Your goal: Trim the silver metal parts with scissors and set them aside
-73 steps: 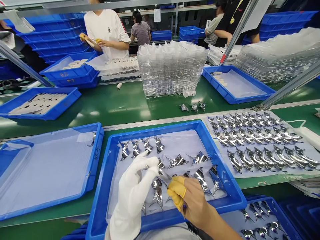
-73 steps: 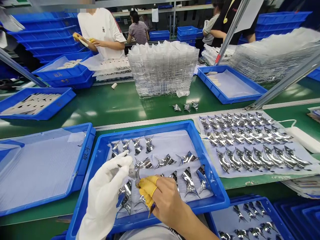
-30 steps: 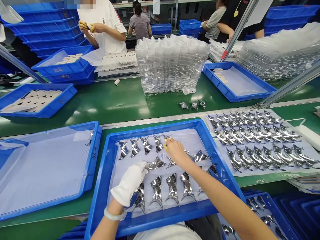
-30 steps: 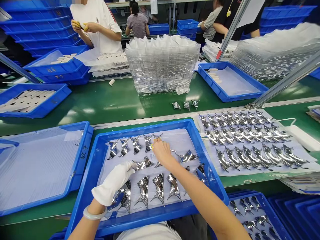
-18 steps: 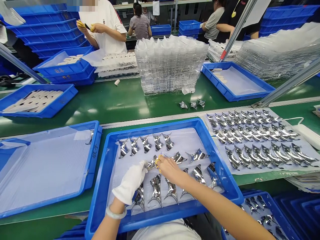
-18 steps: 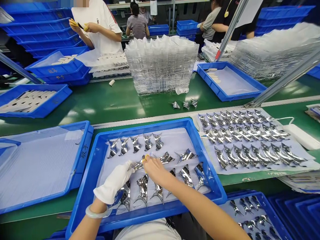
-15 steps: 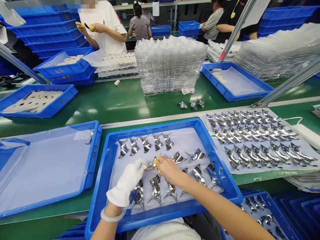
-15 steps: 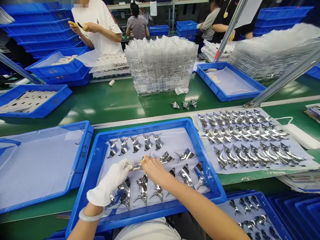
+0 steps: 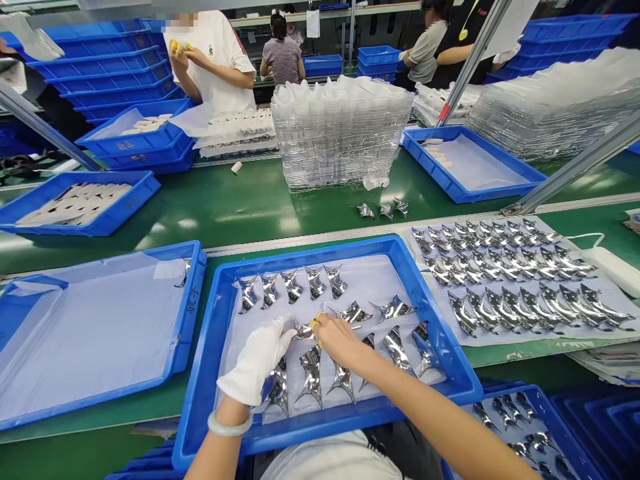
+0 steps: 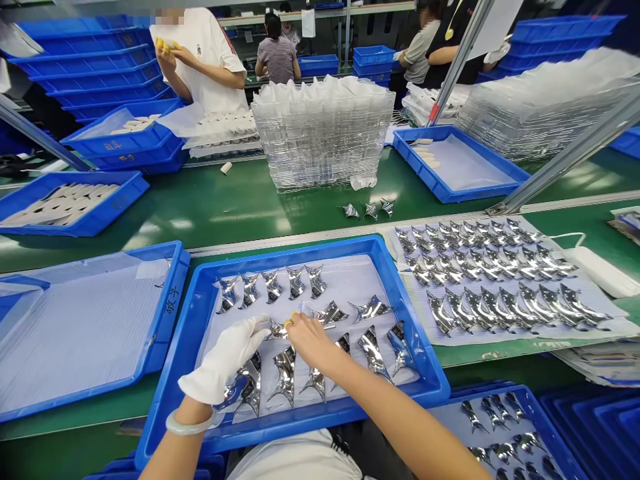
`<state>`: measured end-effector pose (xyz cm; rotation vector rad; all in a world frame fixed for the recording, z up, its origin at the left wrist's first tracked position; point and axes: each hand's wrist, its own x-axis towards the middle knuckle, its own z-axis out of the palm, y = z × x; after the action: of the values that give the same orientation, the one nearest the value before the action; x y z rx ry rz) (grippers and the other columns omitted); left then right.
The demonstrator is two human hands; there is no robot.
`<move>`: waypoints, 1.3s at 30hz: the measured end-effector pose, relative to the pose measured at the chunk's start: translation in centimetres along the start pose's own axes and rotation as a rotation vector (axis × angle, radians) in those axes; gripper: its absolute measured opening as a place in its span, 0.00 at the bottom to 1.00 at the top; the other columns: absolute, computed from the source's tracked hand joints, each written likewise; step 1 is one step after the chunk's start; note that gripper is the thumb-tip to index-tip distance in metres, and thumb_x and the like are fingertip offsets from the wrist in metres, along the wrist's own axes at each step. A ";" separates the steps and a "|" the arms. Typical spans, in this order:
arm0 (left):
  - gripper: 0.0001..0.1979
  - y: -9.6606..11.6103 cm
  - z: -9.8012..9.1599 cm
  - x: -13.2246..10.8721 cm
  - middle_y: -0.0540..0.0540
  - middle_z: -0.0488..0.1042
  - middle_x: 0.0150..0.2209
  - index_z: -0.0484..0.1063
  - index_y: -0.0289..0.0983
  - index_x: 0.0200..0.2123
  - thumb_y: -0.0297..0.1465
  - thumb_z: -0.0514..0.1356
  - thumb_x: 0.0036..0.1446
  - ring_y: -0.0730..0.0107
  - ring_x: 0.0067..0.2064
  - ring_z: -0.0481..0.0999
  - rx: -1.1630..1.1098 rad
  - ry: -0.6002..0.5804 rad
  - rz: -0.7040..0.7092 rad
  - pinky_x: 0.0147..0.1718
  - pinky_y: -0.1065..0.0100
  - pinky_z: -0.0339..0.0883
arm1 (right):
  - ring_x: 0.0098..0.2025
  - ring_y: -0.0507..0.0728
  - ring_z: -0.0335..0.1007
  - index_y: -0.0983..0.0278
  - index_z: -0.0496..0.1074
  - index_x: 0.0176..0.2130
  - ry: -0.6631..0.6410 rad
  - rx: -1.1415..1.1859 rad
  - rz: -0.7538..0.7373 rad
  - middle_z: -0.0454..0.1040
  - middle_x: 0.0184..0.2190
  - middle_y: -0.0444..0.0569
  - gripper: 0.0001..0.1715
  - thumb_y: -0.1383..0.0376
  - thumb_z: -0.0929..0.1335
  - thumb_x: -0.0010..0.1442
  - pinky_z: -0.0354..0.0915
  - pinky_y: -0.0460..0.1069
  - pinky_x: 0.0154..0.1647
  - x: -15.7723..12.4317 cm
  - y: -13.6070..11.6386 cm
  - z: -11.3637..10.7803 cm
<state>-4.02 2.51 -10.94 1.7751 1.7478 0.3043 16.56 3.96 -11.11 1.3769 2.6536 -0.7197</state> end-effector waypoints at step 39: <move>0.28 16.3 2.2 -9.6 0.42 0.81 0.53 0.76 0.40 0.55 0.36 0.74 0.51 0.56 0.52 0.81 -0.870 0.528 0.038 0.50 0.59 0.77 | 0.21 0.48 0.49 0.62 0.74 0.30 0.568 1.341 -0.053 0.59 0.20 0.37 0.08 0.64 0.72 0.63 0.52 0.43 0.20 -15.1 -1.7 -4.9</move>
<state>9.64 -6.16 -0.87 1.1237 1.5211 1.4086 24.97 -6.22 -2.09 1.8591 2.4514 -2.7708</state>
